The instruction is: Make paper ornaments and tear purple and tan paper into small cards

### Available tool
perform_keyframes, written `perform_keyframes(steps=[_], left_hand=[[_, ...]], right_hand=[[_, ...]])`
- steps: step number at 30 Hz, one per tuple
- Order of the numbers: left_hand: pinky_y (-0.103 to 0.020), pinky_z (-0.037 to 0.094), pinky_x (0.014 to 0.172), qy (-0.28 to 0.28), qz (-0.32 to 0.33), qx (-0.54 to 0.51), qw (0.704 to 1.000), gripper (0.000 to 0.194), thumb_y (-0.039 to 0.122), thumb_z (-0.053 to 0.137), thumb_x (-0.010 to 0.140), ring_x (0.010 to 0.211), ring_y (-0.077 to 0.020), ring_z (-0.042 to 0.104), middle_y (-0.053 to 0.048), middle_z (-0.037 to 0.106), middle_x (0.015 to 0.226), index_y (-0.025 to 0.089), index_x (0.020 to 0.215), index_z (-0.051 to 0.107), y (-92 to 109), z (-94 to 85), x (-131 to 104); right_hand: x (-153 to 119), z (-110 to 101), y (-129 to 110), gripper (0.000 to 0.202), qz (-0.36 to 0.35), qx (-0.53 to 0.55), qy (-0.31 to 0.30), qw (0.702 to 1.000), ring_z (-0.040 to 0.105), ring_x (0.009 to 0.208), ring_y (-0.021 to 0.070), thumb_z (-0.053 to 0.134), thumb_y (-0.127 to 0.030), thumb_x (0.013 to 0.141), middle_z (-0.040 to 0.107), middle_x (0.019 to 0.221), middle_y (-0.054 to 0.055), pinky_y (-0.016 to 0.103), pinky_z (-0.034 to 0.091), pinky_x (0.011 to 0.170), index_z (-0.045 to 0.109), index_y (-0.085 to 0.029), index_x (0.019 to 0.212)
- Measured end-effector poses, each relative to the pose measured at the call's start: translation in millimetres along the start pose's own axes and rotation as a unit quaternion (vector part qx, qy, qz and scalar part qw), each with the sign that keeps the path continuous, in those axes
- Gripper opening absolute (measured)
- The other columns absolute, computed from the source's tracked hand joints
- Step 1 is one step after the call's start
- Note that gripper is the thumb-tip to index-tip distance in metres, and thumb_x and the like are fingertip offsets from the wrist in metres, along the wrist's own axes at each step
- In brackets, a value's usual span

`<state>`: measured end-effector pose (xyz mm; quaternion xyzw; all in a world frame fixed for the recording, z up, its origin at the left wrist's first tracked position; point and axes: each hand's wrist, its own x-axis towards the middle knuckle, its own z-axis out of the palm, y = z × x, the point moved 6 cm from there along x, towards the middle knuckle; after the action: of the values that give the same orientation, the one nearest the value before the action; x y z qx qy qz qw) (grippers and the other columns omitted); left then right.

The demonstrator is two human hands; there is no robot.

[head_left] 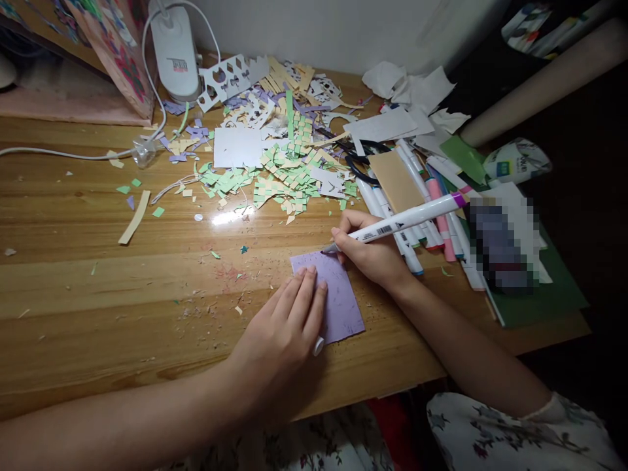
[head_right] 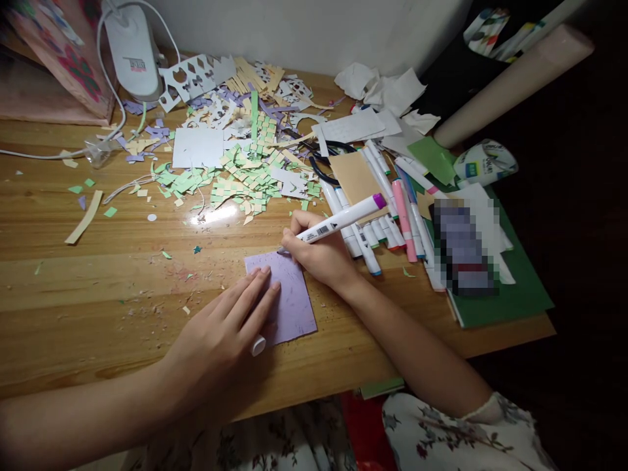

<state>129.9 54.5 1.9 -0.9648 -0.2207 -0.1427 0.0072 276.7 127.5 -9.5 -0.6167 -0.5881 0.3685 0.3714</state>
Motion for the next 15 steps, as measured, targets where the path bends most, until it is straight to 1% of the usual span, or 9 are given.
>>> perform_keyframes(steps=[7,11,15], left_hand=[[-0.04,0.05,0.09,-0.013,0.0,-0.001,1.0,0.04,0.015,0.044,0.085,0.115,-0.0325,0.051,-0.025,0.051,0.126,0.0,0.122,0.05,0.2,2.2,-1.2],[-0.04,0.049,0.091,-0.013,-0.002,-0.001,1.0,0.041,0.016,0.045,0.085,0.116,-0.0326,0.051,-0.025,0.05,0.127,0.0,0.122,0.05,0.2,2.4,-1.0],[-0.04,0.05,0.09,-0.017,-0.002,-0.001,1.0,0.039,0.016,0.041,0.086,0.116,-0.032,0.051,-0.025,0.051,0.127,0.0,0.122,0.049,-0.2,2.3,-0.5]], right_hand=[[1.9,-7.9,0.4,0.026,0.006,0.015,0.021,1.0,0.044,0.042,0.0083,0.05,-0.015,0.079,0.045,0.043,-0.007,0.022,0.036,0.045,0.04,-0.02,0.055],[1.7,-6.3,1.0,0.026,0.007,0.009,0.017,1.0,0.043,0.042,0.0078,0.05,-0.015,0.078,0.044,0.044,-0.007,0.021,0.034,0.044,0.04,-0.02,0.055],[1.5,-5.4,1.1,0.026,0.012,-0.008,0.016,1.0,0.042,0.042,0.0067,0.05,-0.014,0.078,0.044,0.045,-0.008,0.02,0.033,0.045,0.039,-0.02,0.055]])
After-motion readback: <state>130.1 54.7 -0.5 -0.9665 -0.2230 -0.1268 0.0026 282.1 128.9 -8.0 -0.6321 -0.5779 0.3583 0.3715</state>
